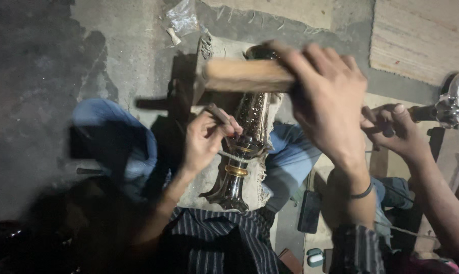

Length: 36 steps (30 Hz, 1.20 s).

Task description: The person sits cross-legged on the floor with an ornate brass vase-shaped object laid on a cloth pad on their lap. They hold a chisel against the engraved surface and repeatedly strike it with a wooden mallet, repositioning the chisel to cut decorative patterns across the metal body.

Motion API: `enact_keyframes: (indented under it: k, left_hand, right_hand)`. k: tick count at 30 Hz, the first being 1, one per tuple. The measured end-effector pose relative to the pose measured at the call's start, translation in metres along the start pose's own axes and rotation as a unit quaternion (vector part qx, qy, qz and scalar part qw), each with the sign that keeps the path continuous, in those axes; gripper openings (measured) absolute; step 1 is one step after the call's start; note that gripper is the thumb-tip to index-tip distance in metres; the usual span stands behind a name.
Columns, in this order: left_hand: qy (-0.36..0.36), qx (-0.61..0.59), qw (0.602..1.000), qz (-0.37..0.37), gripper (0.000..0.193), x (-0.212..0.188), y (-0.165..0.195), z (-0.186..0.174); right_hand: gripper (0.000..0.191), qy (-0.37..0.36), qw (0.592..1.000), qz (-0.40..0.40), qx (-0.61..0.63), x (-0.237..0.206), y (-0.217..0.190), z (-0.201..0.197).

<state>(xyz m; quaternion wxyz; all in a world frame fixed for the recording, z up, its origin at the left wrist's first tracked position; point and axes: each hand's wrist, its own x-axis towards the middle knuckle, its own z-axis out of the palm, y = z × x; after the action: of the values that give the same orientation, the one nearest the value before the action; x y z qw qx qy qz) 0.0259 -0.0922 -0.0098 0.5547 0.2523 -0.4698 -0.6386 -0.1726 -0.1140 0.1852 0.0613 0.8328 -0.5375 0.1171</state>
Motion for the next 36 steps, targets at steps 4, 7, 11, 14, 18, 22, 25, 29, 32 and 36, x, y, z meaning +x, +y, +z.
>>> enact_keyframes:
  k: [4, 7, 11, 14, 18, 22, 25, 29, 32, 36]
  left_hand:
    - [-0.026, 0.005, 1.0, -0.011, 0.011, 0.016, 0.005, -0.009]
    - [-0.048, -0.008, 0.998, -0.046, 0.015, 0.027, 0.01, -0.012]
    - [-0.048, 0.008, 0.997, -0.057, 0.018, 0.034, 0.015, -0.014]
    - [-0.056, -0.016, 0.997, -0.056, 0.018, 0.034, 0.013, -0.014]
    - [-0.023, -0.007, 0.997, -0.068, 0.02, 0.028, 0.013, -0.022]
    - [-0.013, 0.006, 0.998, -0.057, 0.021, 0.025, 0.014, -0.036]
    - [-0.013, -0.023, 0.998, -0.053, 0.024, 0.028, 0.012, -0.041]
    - [0.005, -0.013, 0.996, -0.082, 0.029, 0.028, 0.011, -0.041]
    - [0.009, -0.014, 0.996, -0.089, 0.031, 0.025, 0.011, -0.04]
    - [0.01, -0.006, 0.996, -0.086, 0.03, 0.022, 0.01, -0.035]
  right_hand:
    - [0.062, 0.095, 0.964, 0.08, 0.234, -0.026, 0.013, 0.013]
    - [0.061, 0.107, 0.896, 0.199, 0.382, -0.048, 0.02, 0.025]
    - [0.057, 0.166, 0.707, 0.335, 0.6, -0.078, 0.022, 0.041]
    - [0.052, 0.156, 0.529, 0.331, 0.766, -0.097, 0.027, 0.048]
    - [0.046, 0.22, 0.508, 0.34, 0.76, -0.135, 0.043, 0.038]
    - [0.029, 0.26, 0.372, 0.261, 0.852, -0.181, 0.068, 0.036]
    - [0.021, 0.326, 0.414, 0.27, 0.806, -0.214, 0.087, 0.05]
    - [0.008, 0.402, 0.367, 0.306, 0.781, -0.261, 0.114, 0.059]
    - [0.008, 0.43, 0.327, 0.312, 0.781, -0.296, 0.135, 0.071]
    - [0.012, 0.474, 0.312, 0.297, 0.768, -0.341, 0.151, 0.09]
